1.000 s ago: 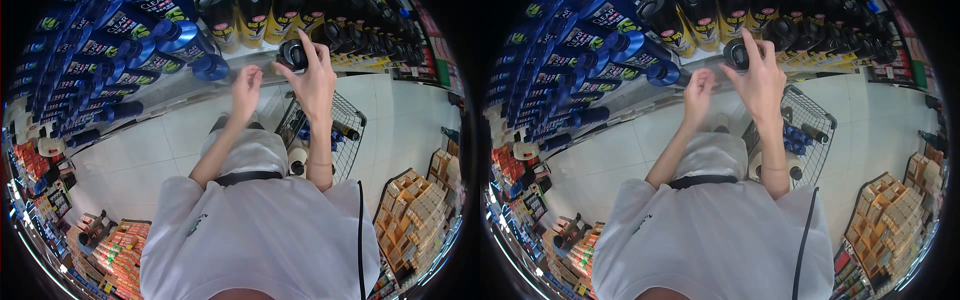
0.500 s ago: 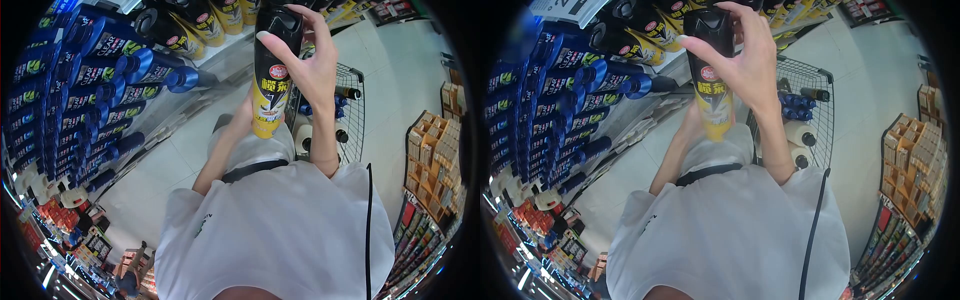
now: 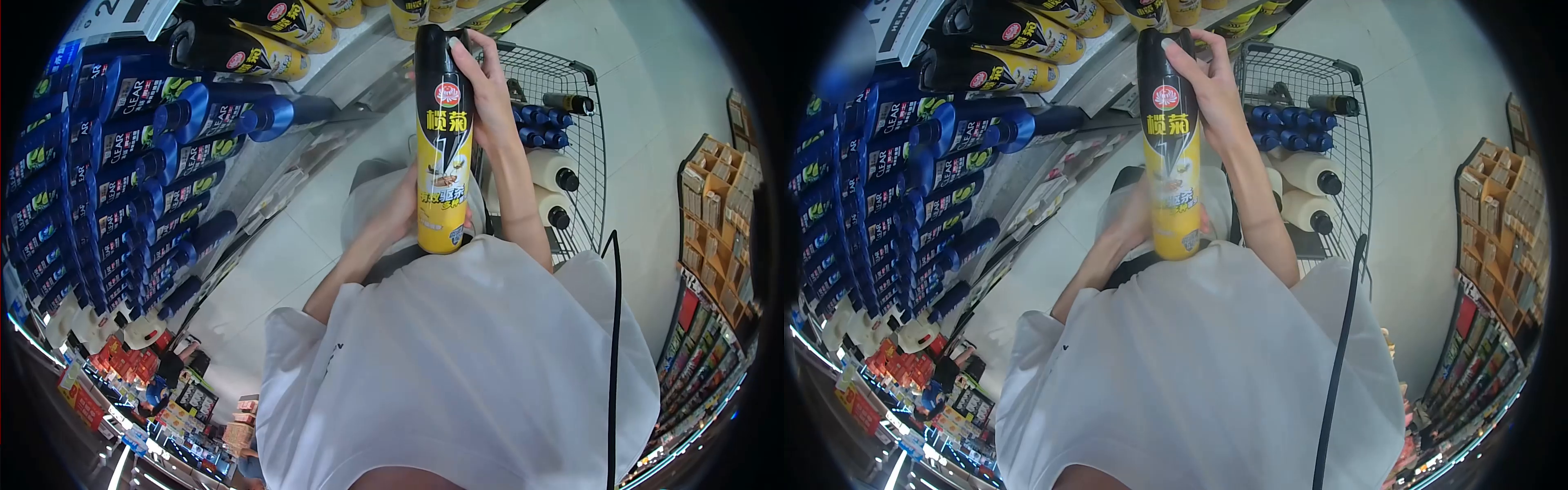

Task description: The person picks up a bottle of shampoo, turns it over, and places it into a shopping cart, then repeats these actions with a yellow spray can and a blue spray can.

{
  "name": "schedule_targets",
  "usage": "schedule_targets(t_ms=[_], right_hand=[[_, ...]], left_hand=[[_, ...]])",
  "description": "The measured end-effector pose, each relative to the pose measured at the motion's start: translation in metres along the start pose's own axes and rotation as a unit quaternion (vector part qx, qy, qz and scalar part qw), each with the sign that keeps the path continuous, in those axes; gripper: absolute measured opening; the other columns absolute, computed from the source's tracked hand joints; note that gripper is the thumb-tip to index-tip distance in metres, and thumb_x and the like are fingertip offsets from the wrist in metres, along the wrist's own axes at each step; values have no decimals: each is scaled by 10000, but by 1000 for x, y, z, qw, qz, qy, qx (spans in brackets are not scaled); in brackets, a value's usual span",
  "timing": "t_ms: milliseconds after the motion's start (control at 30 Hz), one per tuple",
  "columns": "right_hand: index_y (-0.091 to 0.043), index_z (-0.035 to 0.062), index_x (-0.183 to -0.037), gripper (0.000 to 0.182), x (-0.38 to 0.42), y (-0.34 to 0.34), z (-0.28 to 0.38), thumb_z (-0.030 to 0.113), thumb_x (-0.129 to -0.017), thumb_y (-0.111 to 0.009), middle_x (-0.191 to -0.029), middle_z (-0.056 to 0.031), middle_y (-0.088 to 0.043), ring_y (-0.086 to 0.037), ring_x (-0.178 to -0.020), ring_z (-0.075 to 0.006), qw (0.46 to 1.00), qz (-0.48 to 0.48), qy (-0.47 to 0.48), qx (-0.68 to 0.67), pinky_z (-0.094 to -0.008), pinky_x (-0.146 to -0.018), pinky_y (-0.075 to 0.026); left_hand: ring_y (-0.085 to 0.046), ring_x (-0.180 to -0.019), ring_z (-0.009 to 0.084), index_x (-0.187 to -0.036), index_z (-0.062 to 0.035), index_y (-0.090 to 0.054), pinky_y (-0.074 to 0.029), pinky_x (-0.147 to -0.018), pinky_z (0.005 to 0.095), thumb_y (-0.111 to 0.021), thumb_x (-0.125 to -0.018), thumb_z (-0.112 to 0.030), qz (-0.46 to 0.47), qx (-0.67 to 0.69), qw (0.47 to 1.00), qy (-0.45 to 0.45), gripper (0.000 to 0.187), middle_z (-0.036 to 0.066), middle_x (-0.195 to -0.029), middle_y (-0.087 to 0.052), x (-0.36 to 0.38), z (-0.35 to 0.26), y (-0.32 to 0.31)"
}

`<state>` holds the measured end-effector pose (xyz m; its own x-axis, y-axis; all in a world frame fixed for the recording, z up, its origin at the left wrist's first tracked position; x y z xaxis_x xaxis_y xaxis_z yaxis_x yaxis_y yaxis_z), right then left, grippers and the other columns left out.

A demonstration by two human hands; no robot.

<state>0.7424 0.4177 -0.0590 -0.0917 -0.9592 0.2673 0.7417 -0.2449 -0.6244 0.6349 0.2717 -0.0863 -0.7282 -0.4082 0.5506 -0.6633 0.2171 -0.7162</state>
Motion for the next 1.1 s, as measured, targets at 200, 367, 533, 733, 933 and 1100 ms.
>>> schedule_targets(t_ms=[200,367,533,733,933,1100], right_hand=[[-430,89,-1302,535,5,11,0,220,-909,-768,-976,-91,-691,-676,-820,-118,1000,-24,2,3,-269,-690,-556],[-422,59,-1308,593,5,27,-2,255,-888,-792,-973,-105,-699,-682,-822,-123,999,-45,-4,12,-272,-693,-560],[-426,38,-1275,598,7,37,5,269,-875,-806,-967,-125,-713,-694,-822,-132,998,-61,21,23,-274,-690,-564],[-435,-10,-1220,670,31,28,62,403,-850,-812,-972,-161,-723,-711,-830,-164,869,-178,89,452,-290,-705,-567],[-449,9,-1326,525,48,-39,93,274,-947,-696,-1081,-276,-676,-695,-966,-394,830,-121,131,528,-411,-808,-556],[-432,5,-1361,574,36,-49,73,307,-949,-694,-1132,-322,-661,-718,-944,-370,867,-36,101,487,-396,-783,-575]], left_hand=[[-716,-819,347,-1192,-67,-530,-576,-804,499,-237,-1029,-636,-14,9,1000,19,660,224,-906,-700,-4,8,-2],[-714,-818,347,-1200,-64,-531,-574,-800,498,-238,-1030,-635,-12,30,998,45,664,222,-907,-699,-8,15,-1],[-717,-835,331,-1247,-54,-529,-584,-794,466,-238,-1033,-635,-15,21,998,58,683,209,-946,-700,-10,17,0],[-704,-878,302,-1359,-29,-498,-578,-818,455,-231,-1018,-679,-130,-2,992,-4,781,173,-1082,-661,-4,3,17],[-691,-836,268,-1326,-41,-529,-562,-764,429,-185,-1007,-713,-201,-42,976,-66,820,149,-1012,-661,1,-17,19],[-679,-688,269,-1167,-50,-555,-567,-678,409,-220,-933,-807,-134,90,987,-17,860,155,-825,-670,5,-9,15]])
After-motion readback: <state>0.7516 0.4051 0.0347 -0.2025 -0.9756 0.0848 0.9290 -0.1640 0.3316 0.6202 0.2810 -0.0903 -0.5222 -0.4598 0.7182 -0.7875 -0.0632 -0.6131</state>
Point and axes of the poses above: each hand's wrist, its own x-axis away from the middle knuckle, its own y-axis out of the back of the hand, z = x × y, the point moved 10 cm from there along -x, towards the middle knuckle
